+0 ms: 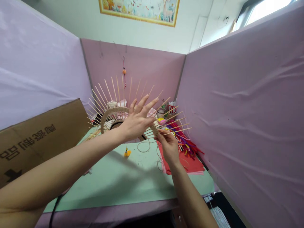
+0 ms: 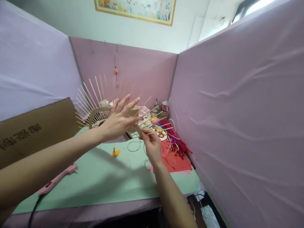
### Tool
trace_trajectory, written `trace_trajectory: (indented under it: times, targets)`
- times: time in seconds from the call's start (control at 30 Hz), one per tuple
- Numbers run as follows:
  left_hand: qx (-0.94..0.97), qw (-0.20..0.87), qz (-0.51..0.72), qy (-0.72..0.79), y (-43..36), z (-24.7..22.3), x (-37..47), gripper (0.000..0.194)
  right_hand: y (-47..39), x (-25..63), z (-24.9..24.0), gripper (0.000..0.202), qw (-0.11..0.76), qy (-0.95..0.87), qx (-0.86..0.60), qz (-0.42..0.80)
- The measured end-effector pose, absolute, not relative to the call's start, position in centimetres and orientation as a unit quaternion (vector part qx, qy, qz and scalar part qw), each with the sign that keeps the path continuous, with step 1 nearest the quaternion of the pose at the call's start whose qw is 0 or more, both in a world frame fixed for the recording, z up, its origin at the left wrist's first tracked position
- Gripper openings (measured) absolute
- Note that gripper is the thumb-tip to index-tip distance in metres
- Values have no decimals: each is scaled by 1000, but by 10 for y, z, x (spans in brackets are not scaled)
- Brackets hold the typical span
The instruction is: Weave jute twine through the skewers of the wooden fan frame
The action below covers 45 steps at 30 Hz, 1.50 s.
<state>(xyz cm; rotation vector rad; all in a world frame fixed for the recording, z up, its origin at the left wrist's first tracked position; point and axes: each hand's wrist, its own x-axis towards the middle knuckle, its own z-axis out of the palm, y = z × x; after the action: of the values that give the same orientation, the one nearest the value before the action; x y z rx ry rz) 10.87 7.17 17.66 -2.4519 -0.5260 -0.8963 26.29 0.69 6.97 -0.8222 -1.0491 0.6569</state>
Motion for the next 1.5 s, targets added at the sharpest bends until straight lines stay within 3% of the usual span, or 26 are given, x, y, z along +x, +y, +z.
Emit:
trace_trajectory:
  times: [0.4,0.87,1.13,1.5]
  targets:
    - [-883,201,-351,-240,55,172,119,25,6,260,79,17,749,-468,-350,312]
    - [-885,167,-348,-259,63,176,120,12,6,264,74,26,736,-492,-371,281]
    - [-879,165,-358,-267,65,178,118,16,-4,267,66,7,733,-516,-404,181]
    - [-888,166,-333,-269,58,176,119,18,-8,283,64,9,699,-549,-420,181]
